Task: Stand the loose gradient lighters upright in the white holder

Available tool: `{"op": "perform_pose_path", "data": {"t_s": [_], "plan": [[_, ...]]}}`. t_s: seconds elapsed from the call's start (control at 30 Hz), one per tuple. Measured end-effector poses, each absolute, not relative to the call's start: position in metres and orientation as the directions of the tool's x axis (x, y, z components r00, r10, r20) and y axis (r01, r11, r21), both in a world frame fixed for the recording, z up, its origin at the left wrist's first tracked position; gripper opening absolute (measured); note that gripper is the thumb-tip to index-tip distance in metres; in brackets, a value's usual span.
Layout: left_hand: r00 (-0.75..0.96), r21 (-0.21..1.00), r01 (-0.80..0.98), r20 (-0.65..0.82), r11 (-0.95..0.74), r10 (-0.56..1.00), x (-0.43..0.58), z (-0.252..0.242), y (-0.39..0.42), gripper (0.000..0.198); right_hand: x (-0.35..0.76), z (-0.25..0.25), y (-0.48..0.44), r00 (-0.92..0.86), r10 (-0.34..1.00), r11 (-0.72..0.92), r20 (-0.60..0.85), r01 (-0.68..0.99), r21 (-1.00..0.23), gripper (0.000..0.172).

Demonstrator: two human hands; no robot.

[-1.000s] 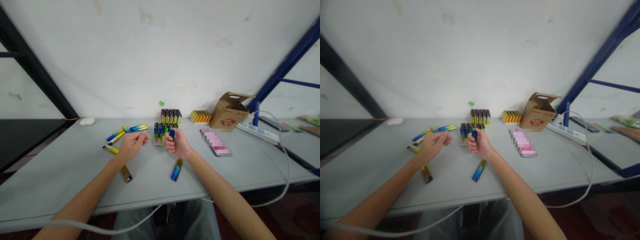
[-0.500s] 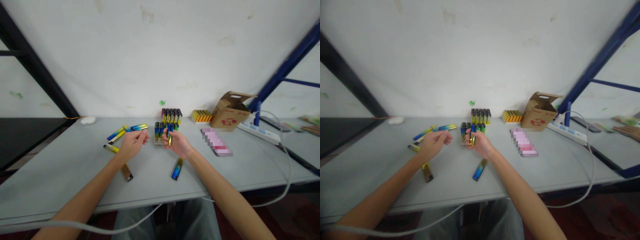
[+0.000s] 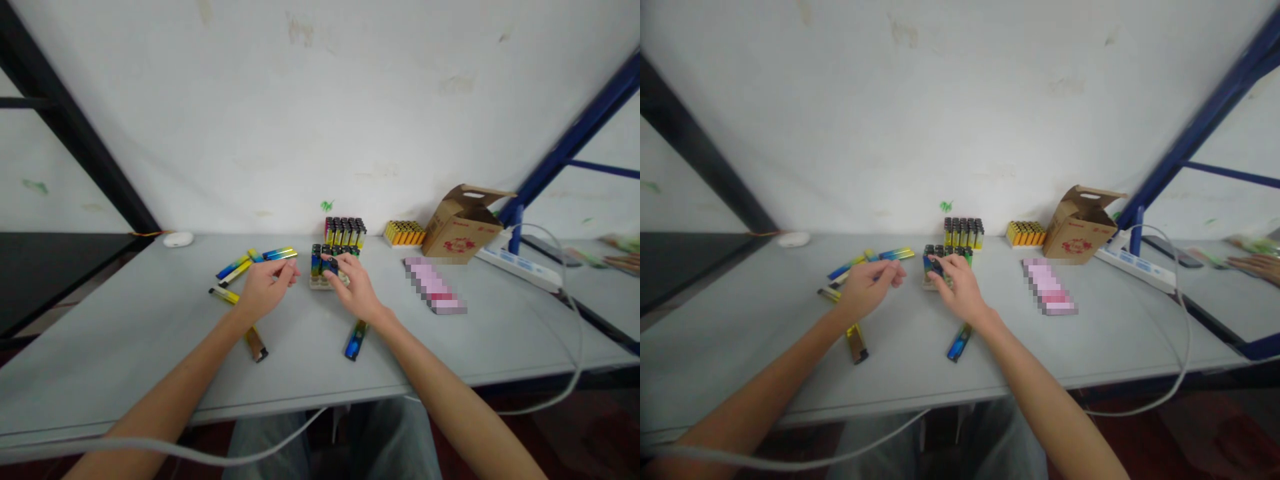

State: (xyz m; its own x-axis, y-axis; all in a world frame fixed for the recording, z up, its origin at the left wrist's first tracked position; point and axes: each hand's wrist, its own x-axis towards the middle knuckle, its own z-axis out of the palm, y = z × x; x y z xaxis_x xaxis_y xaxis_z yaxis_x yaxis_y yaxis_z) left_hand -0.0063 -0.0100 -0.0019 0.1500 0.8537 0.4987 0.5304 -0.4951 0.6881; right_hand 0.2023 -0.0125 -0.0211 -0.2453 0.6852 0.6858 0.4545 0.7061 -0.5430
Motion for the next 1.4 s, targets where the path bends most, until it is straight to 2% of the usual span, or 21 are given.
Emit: {"op": "perform_pose_path", "data": {"t_s": [0.1,0.23,0.5,0.57,0.67,0.77,0.83,0.97,1.23,1.33,1.4], "plan": [[0.145,0.674,0.547,0.508,-0.497,0.849,-0.007,-0.002,-0.010,0.041,0.206,-0.024,-0.007,-0.182,0.651,0.685,0.737,0.559,-0.468,0.029],[0.146,0.658,0.559,0.521,-0.504,0.841,-0.007,-0.003,-0.009,0.040,0.212,-0.028,-0.001,-0.041,0.681,0.581,0.731,0.638,-0.505,0.028],[0.134,0.650,0.586,0.511,-0.484,0.849,-0.009,-0.004,-0.008,0.039,0.215,-0.025,-0.001,-0.129,0.763,0.540,0.633,0.665,-0.516,0.018],[0.172,0.615,0.614,0.509,-0.496,0.844,-0.010,-0.005,-0.007,0.037,0.217,-0.026,0.001,-0.140,0.788,0.503,0.600,0.709,-0.495,0.018],[0.275,0.478,0.689,0.524,-0.545,0.806,-0.011,-0.011,-0.003,0.031,0.218,-0.028,0.003,-0.145,0.825,0.444,0.546,0.765,-0.466,0.020],[0.404,0.346,0.698,0.534,-0.628,0.743,-0.010,-0.018,-0.001,0.025,0.219,-0.031,0.005,-0.152,0.840,0.434,0.521,0.763,-0.479,0.019],[0.476,0.304,0.667,0.528,-0.680,0.704,-0.008,-0.023,-0.001,0.026,0.219,-0.032,0.006,-0.160,0.835,0.455,0.527,0.738,-0.497,0.019],[0.567,0.274,0.618,0.495,-0.737,0.659,-0.003,-0.033,-0.002,0.029,0.218,-0.035,0.007,-0.157,0.847,0.446,0.508,0.731,-0.516,0.020],[0.607,0.204,0.687,0.366,-0.698,0.705,-0.002,-0.041,-0.004,0.033,0.215,-0.035,0.004,-0.066,0.881,0.378,0.469,0.695,-0.612,0.035],[0.599,0.201,0.702,0.352,-0.683,0.720,-0.001,-0.041,-0.004,0.032,0.213,-0.036,0.003,-0.060,0.876,0.376,0.479,0.706,-0.600,0.029],[0.591,0.210,0.703,0.360,-0.680,0.722,-0.001,-0.041,-0.003,0.031,0.213,-0.037,0.003,-0.074,0.844,0.407,0.531,0.732,-0.546,0.024]]}}
